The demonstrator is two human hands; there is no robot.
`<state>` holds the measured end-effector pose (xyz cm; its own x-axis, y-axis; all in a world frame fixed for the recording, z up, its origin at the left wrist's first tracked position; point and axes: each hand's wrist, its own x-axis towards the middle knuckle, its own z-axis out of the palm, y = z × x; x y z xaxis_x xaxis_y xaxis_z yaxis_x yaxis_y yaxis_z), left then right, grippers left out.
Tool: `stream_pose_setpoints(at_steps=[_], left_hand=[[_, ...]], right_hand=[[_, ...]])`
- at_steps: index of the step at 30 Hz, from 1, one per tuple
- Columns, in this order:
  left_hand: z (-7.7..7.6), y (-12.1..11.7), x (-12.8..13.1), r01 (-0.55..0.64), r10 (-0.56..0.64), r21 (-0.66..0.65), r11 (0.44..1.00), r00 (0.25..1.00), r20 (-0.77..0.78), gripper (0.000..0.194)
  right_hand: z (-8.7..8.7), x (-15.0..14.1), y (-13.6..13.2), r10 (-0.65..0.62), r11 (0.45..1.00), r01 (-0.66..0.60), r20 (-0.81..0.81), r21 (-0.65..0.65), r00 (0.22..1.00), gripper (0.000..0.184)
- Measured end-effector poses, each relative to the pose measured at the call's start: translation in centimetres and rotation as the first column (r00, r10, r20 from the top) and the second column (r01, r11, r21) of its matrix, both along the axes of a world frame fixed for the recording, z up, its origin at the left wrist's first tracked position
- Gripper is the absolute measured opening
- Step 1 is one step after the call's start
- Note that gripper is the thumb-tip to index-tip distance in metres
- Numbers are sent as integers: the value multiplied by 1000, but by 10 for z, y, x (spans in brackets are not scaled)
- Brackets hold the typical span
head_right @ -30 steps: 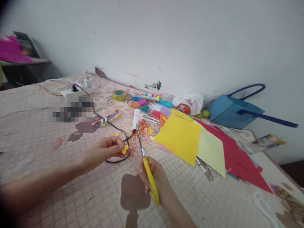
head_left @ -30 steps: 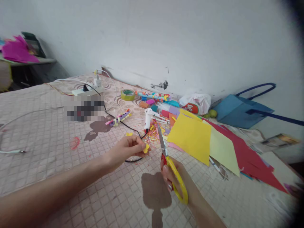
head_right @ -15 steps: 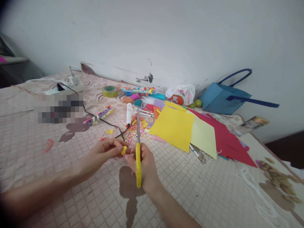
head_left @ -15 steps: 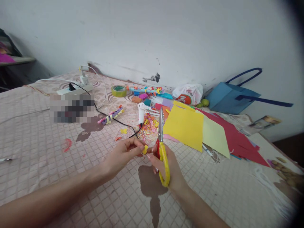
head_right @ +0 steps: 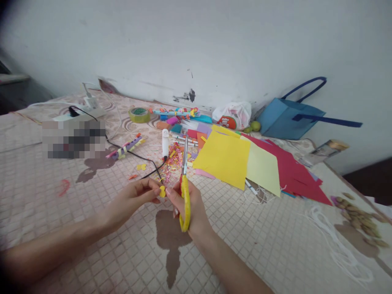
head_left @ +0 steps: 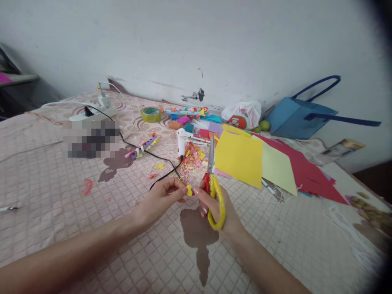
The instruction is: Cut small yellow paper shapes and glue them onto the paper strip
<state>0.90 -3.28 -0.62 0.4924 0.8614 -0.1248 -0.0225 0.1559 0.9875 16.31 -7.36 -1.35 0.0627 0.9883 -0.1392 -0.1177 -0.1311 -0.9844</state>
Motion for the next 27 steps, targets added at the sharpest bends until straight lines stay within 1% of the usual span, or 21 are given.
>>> stream_pose_setpoints(at_steps=[4, 7, 12, 15, 18, 22, 27], left_hand=[[-2, 0, 0, -20, 21, 36, 999, 999, -27, 18], [-4, -1, 0, -5, 7, 51, 999, 999, -47, 19], [-6, 0, 1, 89, -89, 0, 996, 993, -76, 23], [-7, 1, 1, 128, -126, 15, 992, 986, -107, 26], [-6, 2, 1, 108, -106, 11, 994, 989, -107, 26], [-4, 1, 1, 56, -59, -53, 997, 996, -64, 25], [-3, 1, 1, 66, -71, -67, 996, 995, -75, 24]], right_hand=[[1, 1, 0, 2, 1000, -1, 64, -18, 998, 29], [0, 2, 1, 3, 1000, -1, 91, -30, 996, 29], [-3, 6, 3, 46, 998, -40, 158, -40, 986, 24], [-3, 8, 4, 87, 996, -85, 209, -21, 974, 22], [-1, 8, 3, 105, 994, -101, 188, -30, 977, 22], [2, 8, 2, 126, 992, -122, 133, -36, 983, 24], [1, 8, 3, 116, 993, -109, 152, -49, 982, 23]])
